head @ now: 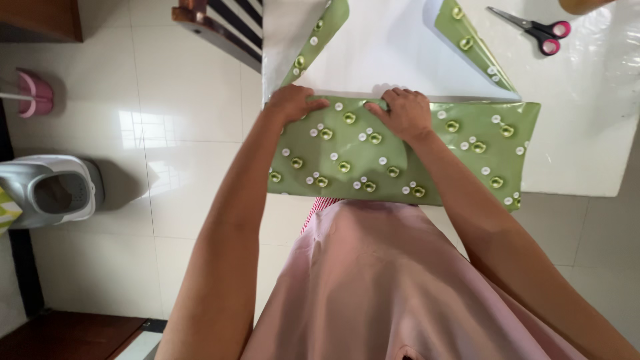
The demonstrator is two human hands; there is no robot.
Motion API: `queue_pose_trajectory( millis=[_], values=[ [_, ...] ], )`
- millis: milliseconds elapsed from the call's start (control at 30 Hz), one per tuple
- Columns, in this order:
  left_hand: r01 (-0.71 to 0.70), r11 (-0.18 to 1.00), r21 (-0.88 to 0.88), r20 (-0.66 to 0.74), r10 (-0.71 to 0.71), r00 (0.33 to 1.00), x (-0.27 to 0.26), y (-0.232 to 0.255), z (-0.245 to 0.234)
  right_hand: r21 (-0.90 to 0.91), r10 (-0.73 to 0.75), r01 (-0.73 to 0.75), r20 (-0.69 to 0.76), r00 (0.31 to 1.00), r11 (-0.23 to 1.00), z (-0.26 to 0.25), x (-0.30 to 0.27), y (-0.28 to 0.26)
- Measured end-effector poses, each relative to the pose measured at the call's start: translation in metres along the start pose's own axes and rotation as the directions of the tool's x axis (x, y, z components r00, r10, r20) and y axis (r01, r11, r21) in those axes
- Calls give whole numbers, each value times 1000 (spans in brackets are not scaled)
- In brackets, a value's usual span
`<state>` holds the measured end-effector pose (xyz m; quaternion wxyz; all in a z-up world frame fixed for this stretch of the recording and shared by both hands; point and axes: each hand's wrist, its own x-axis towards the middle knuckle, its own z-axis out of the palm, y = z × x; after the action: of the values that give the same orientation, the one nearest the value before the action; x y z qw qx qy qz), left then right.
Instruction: The person wraps a rectangular box with green polka-dotted wrapping paper on a white table. They fold and smooth the paper around the box, trim excess with scissors, and continue folding the ends to enclose the package.
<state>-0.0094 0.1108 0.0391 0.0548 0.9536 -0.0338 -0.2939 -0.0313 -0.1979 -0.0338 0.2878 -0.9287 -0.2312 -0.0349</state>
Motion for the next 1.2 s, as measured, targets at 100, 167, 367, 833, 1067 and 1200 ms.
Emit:
queue_pose_trajectory(
  millis=[100, 167, 367, 833, 1067, 1200],
  values=[
    [74, 997, -24, -12, -74, 997, -16, -32, -9, -3, -1, 1, 27, 1000, 1000, 1, 0, 0],
    [112, 976, -186, -58, -125, 990, -28, -50, -11, -15, -6, 7, 30, 1000, 1000, 1, 0, 1],
    [345, 437, -831, 104, -486, 867, -74, -75, 5, -40, 33, -29, 104, 994, 999, 3, 1, 2],
    [40, 107, -993, -16, -471, 882, -55, -80, 43, -64, 33, -27, 95, 995, 998, 3, 0, 0],
    [149, 205, -967, 54, -408, 911, -53, -88, 52, -44, 61, -55, 144, 988, 998, -1, 1, -4],
    [70, 189, -979, -7, -379, 925, -58, -88, 52, -44, 54, -48, 139, 989, 998, -2, 2, -5]
  ],
)
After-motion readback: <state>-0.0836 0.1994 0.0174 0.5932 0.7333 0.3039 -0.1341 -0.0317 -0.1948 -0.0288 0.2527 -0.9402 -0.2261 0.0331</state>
